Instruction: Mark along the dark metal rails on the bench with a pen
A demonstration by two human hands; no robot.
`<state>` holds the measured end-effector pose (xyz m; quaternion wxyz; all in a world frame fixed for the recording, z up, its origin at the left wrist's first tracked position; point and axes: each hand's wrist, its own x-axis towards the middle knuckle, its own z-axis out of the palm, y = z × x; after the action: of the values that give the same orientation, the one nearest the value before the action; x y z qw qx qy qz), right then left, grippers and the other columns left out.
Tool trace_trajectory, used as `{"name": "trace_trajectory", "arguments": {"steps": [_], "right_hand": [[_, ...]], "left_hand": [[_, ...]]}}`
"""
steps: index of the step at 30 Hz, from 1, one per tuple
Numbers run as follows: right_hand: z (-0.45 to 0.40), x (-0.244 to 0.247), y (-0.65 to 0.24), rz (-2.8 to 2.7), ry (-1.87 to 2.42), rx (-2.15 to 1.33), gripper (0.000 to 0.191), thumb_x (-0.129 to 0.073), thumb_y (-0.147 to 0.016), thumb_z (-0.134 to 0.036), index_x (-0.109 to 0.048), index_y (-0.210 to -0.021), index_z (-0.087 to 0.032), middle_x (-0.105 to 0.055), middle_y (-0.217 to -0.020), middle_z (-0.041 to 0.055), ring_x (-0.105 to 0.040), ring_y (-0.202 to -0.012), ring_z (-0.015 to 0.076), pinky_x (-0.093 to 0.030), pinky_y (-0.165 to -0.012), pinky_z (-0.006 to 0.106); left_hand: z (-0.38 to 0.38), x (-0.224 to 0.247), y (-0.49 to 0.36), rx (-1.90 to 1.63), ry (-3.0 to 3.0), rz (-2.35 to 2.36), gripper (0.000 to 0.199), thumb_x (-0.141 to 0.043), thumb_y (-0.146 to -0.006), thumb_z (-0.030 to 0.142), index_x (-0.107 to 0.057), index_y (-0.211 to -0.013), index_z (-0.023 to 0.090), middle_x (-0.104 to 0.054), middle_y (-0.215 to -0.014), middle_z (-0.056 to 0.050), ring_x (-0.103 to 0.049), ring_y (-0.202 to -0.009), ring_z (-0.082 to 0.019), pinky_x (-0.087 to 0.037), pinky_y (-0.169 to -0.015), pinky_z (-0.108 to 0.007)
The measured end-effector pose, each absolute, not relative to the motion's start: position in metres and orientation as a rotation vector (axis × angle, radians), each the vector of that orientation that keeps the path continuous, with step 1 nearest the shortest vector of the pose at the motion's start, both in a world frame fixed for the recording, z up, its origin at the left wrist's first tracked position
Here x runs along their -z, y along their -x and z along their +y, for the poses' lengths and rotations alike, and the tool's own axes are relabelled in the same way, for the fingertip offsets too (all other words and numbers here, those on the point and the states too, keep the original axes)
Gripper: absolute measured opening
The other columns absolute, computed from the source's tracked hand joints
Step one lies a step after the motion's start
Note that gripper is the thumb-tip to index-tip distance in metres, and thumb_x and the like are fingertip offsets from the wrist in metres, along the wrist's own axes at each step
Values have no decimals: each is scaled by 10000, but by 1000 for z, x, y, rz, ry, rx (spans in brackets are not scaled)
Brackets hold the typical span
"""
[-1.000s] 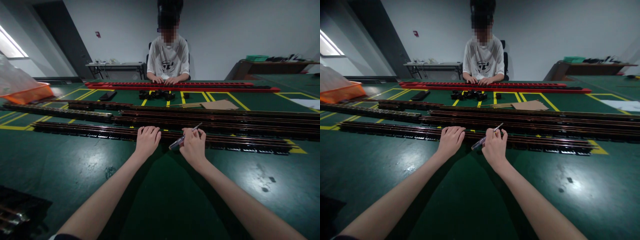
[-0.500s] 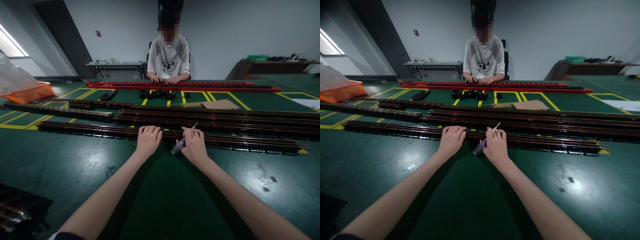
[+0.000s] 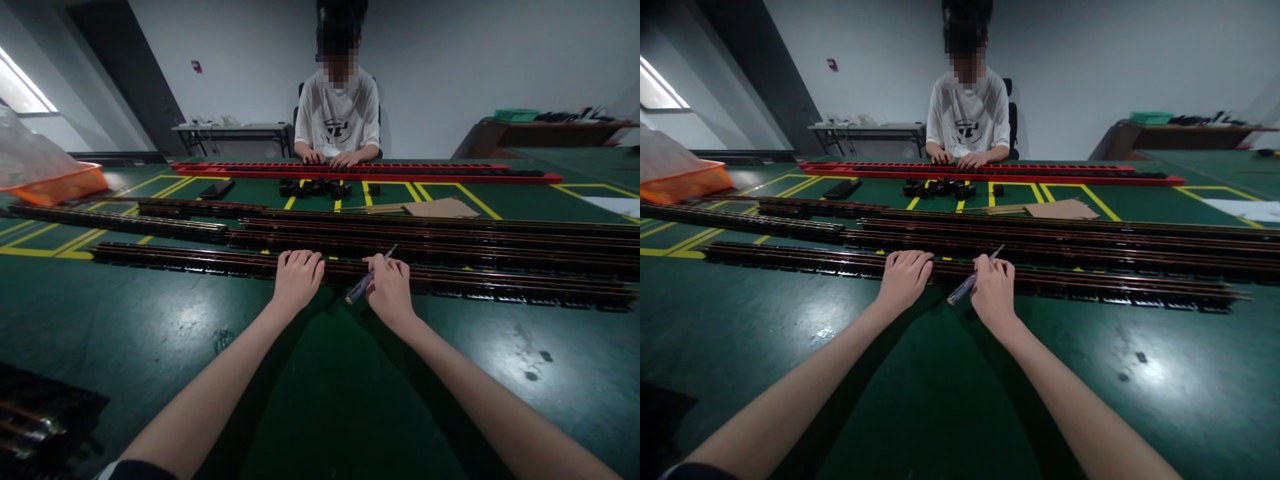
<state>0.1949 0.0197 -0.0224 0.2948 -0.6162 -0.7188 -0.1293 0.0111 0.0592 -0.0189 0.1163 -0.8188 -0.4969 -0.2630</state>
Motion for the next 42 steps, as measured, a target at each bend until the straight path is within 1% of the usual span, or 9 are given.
{"name": "trace_trajectory", "arguments": {"steps": [6,10,13,17,22,31,36,39,42], "right_hand": [[19,22,-199,-1919,1595,293,258,-453,-626,-69,-403,-840,-202,-662,-859,82,-552,-787,243,-298,-811,364],[19,22,-196,-1928,1594,339,155,-497,-728,-206,-431,-868,-192,-645,-834,95,-551,-801,258,-298,-833,381],[20,23,-194,-1941,1624,388,167,-505,-771,-278,-457,-892,-174,-639,-828,108,-550,-819,270,-299,-843,389],[21,24,-190,-1947,1659,447,184,-500,-746,-224,-476,-916,-157,-644,-856,127,-539,-837,283,-296,-845,397],[19,20,-185,-1929,1675,439,301,-477,-646,-110,-488,-945,-140,-653,-900,143,-527,-884,301,-298,-841,403],[19,23,-192,-1884,1601,333,369,-410,-604,6,-469,-918,-179,-662,-913,113,-526,-890,288,-313,-818,394],[18,22,-196,-1913,1489,275,321,-449,-603,-49,-455,-890,-193,-654,-956,101,-535,-845,272,-332,-807,389],[18,22,-195,-1956,1476,335,250,-500,-673,-135,-470,-918,-178,-650,-1005,126,-535,-859,282,-333,-821,403],[19,23,-193,-1977,1528,389,272,-530,-740,-226,-484,-991,-131,-651,-950,148,-540,-878,296,-333,-841,416]], "left_hand": [[59,19,-11,773,2389,-1439,348,-318,-955,311,-637,-1045,202,-684,-1030,-63,-583,-992,-234,-338,-927,-433],[60,19,-11,768,2403,-1444,347,-319,-954,310,-636,-1044,199,-683,-1026,-64,-580,-991,-235,-337,-925,-435],[60,19,-11,754,2417,-1458,350,-319,-954,309,-636,-1046,193,-682,-1029,-68,-581,-989,-238,-340,-921,-436],[59,18,-11,754,2414,-1464,350,-322,-954,306,-637,-1054,189,-680,-1037,-71,-580,-996,-241,-336,-927,-434],[59,17,-11,751,2416,-1454,352,-321,-955,304,-635,-1055,180,-678,-1043,-72,-578,-996,-239,-339,-929,-431],[59,19,-11,721,2409,-1405,357,-318,-960,310,-637,-1050,177,-684,-1029,-68,-586,-976,-234,-348,-911,-422],[59,18,-12,711,2400,-1404,352,-323,-959,307,-639,-1048,182,-687,-1028,-66,-590,-972,-234,-350,-898,-415],[59,18,-12,706,2402,-1410,356,-321,-959,309,-641,-1046,178,-688,-1029,-66,-591,-973,-234,-353,-892,-415],[59,17,-12,696,2409,-1414,357,-321,-959,309,-640,-1048,175,-688,-1027,-67,-593,-970,-233,-357,-888,-415]]}}
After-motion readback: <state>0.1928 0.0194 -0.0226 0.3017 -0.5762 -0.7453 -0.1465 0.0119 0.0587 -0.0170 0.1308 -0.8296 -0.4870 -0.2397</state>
